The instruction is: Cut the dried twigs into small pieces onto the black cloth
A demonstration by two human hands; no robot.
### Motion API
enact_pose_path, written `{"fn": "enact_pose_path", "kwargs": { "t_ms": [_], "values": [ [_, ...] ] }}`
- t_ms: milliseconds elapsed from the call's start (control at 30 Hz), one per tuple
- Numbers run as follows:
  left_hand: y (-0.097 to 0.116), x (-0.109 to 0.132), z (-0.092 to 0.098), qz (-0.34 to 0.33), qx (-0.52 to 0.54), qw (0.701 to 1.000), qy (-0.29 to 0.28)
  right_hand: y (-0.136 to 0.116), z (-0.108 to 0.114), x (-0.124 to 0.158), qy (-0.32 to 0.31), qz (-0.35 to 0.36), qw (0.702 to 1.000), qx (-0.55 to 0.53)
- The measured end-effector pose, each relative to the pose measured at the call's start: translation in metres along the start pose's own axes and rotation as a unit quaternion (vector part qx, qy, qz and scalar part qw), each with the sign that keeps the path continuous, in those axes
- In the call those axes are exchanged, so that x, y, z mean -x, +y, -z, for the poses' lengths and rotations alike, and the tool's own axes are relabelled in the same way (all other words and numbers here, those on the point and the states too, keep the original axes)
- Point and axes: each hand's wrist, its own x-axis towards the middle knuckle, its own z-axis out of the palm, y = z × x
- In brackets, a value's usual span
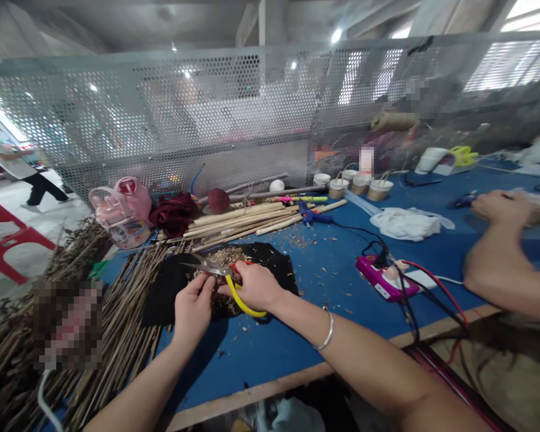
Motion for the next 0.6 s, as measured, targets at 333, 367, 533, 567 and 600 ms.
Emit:
{"fn": "enact_pose_path", "kwargs": {
  "t_ms": [333, 367, 533, 567, 600],
  "values": [
    [-0.0035, 0.0019, -0.0027, 0.015, -0.004, 0.999, -0.047, 0.0041, -0.0011, -0.0004, -0.006, 0.021, 1.000, -0.003],
    [-0.0033, 0.0018, -0.0027, 0.020, 0.002, 0.999, -0.044, 0.0040, -0.0008, -0.0005, -0.010, 0.015, 1.000, -0.002],
    [-0.0050, -0.0006, -0.0027, 0.053, 0.051, 0.997, -0.031, 0.0061, -0.0001, -0.0026, -0.034, -0.010, 0.999, -0.005],
    [-0.0059, -0.0012, -0.0029, 0.062, 0.064, 0.996, -0.031, 0.0069, -0.0005, -0.0031, -0.040, -0.013, 0.999, -0.010],
    [-0.0070, -0.0019, -0.0031, 0.071, 0.075, 0.994, -0.031, 0.0076, -0.0010, -0.0035, -0.045, -0.014, 0.999, -0.015]
  ]
}}
